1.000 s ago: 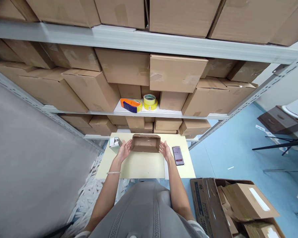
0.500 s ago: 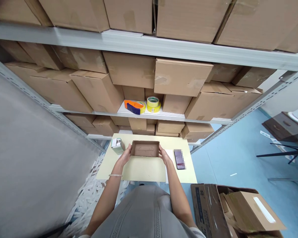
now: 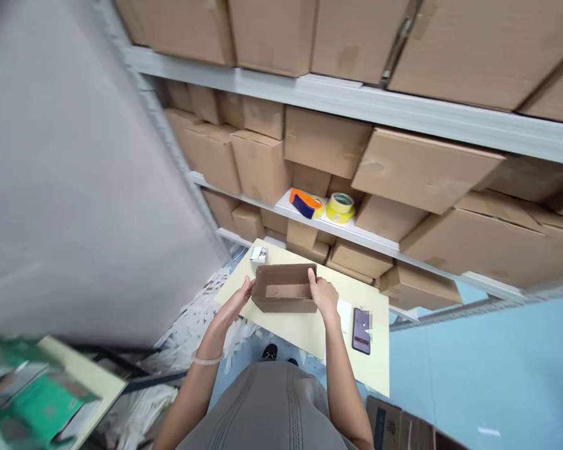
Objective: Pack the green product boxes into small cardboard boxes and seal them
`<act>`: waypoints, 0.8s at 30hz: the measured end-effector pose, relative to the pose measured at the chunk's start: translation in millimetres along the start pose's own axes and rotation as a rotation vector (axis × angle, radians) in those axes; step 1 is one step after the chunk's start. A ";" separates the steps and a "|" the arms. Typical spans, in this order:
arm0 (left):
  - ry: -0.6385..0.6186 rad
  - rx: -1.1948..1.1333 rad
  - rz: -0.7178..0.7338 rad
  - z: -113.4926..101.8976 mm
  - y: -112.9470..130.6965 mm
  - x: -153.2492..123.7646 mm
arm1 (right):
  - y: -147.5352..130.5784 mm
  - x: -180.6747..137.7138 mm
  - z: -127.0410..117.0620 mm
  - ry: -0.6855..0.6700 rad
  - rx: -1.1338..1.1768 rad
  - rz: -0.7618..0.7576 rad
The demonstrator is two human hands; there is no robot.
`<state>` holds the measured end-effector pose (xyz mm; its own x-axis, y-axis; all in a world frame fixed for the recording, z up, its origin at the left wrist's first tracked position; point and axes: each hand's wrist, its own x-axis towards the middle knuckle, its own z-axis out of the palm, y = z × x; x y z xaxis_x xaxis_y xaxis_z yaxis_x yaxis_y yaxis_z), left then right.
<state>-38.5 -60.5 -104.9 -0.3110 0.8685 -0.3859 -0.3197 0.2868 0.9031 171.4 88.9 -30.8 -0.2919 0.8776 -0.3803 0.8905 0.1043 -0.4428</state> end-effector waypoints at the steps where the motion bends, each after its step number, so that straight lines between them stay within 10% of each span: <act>1: 0.046 -0.008 0.007 -7.1 1.7 -19.7 | -14.3 -5.9 0.4 -0.016 -0.048 -0.046; 12: 0.742 -0.282 0.168 -66.7 -51.3 -236.4 | -153.6 -101.2 88.2 -0.312 -0.362 -0.646; 24: 1.533 -0.245 0.201 -111.4 -113.2 -395.4 | -216.0 -244.5 211.5 -0.558 -0.356 -1.166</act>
<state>20.9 -481.4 -75.5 -0.8961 -0.3847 -0.2214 -0.2472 0.0182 0.9688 -23.4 -247.1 -14.0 -0.9641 -0.1046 -0.2441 0.0429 0.8458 -0.5318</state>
